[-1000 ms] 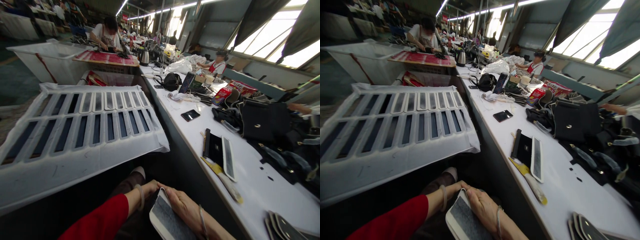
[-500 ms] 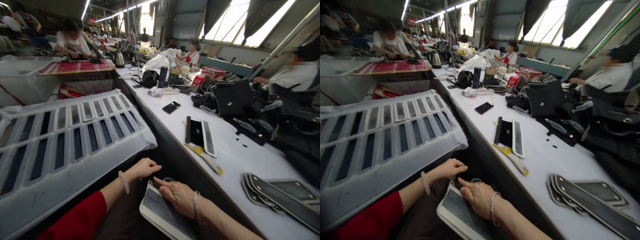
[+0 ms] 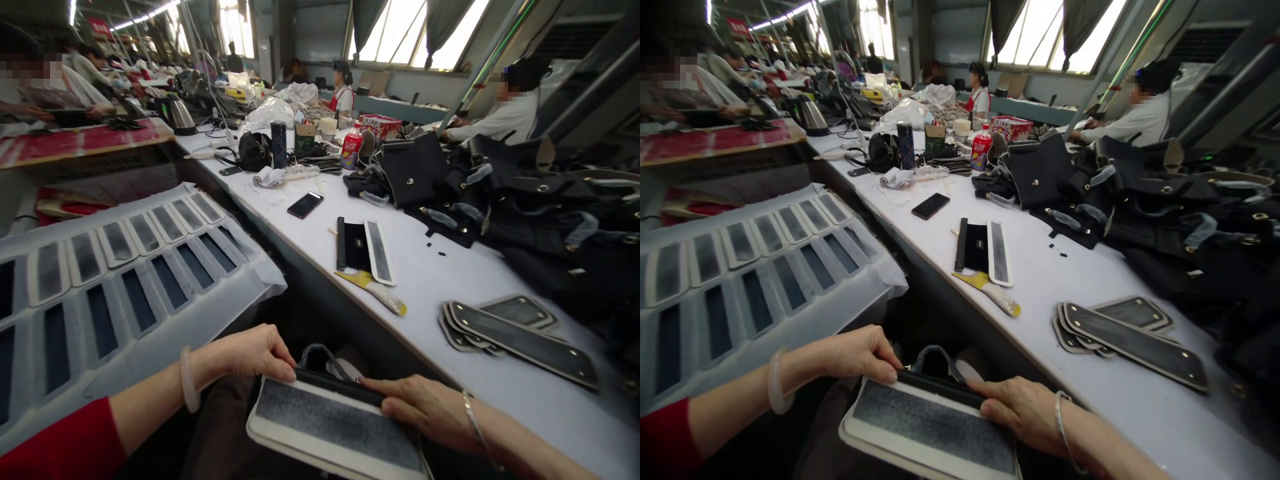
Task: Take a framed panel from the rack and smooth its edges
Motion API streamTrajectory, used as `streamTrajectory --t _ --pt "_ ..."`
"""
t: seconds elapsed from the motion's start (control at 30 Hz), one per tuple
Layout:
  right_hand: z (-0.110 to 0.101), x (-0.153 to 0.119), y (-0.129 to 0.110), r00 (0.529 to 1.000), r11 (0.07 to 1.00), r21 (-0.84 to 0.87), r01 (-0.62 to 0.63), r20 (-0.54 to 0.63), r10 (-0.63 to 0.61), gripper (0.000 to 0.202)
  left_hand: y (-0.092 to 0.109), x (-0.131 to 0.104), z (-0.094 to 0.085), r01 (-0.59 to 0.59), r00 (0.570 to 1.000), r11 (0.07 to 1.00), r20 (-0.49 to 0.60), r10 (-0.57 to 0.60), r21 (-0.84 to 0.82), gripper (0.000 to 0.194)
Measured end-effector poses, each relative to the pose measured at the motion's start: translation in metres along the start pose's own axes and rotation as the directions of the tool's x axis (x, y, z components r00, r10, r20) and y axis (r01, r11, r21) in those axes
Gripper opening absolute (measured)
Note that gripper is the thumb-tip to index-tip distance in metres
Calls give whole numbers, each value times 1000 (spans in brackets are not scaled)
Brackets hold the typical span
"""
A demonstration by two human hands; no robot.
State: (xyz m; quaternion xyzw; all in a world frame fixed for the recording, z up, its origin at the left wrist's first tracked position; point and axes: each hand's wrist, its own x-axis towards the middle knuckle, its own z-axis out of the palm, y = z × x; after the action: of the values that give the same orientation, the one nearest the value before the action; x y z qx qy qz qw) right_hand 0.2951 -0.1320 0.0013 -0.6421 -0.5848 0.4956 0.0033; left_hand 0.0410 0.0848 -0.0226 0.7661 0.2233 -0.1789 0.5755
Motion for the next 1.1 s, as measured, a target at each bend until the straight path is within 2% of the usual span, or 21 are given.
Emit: streamTrajectory --t 0.23,0.47,0.57,0.67,0.77,0.87,0.93,0.97,1.03,1.1 --pt "3 14 -13 999 1000 14 -22 -37 22 49 5 10 -2 22 999 997 25 -23 70 24" --pt "2 39 -39 999 999 -50 16 -29 -17 52 22 22 2 37 999 961 -2 -38 273 29" --pt "2 48 -50 1000 997 -73 0 -20 -2 53 24 25 4 36 999 950 2 -39 310 30" --pt "4 55 -59 999 997 -74 36 -32 -38 51 23 25 6 42 999 941 -10 -41 336 29" --pt "6 59 -60 995 997 -47 59 -84 -63 45 26 23 8 40 999 928 -42 -27 370 29" --pt "8 56 -47 973 996 54 65 -224 -51 45 35 16 17 17 990 908 -134 44 418 37" --pt "14 50 -28 923 976 195 98 -384 -16 52 45 6 30 -35 961 893 -231 154 449 35" --pt "21 46 -17 878 953 279 119 -479 30 58 51 0 39 -84 934 885 -274 230 458 28" --pt "43 36 5 738 881 449 151 -644 201 75 60 -10 62 -202 867 864 -327 377 462 11" --pt "77 26 20 573 785 597 165 -706 417 92 63 -15 89 -302 816 831 -324 479 467 4"
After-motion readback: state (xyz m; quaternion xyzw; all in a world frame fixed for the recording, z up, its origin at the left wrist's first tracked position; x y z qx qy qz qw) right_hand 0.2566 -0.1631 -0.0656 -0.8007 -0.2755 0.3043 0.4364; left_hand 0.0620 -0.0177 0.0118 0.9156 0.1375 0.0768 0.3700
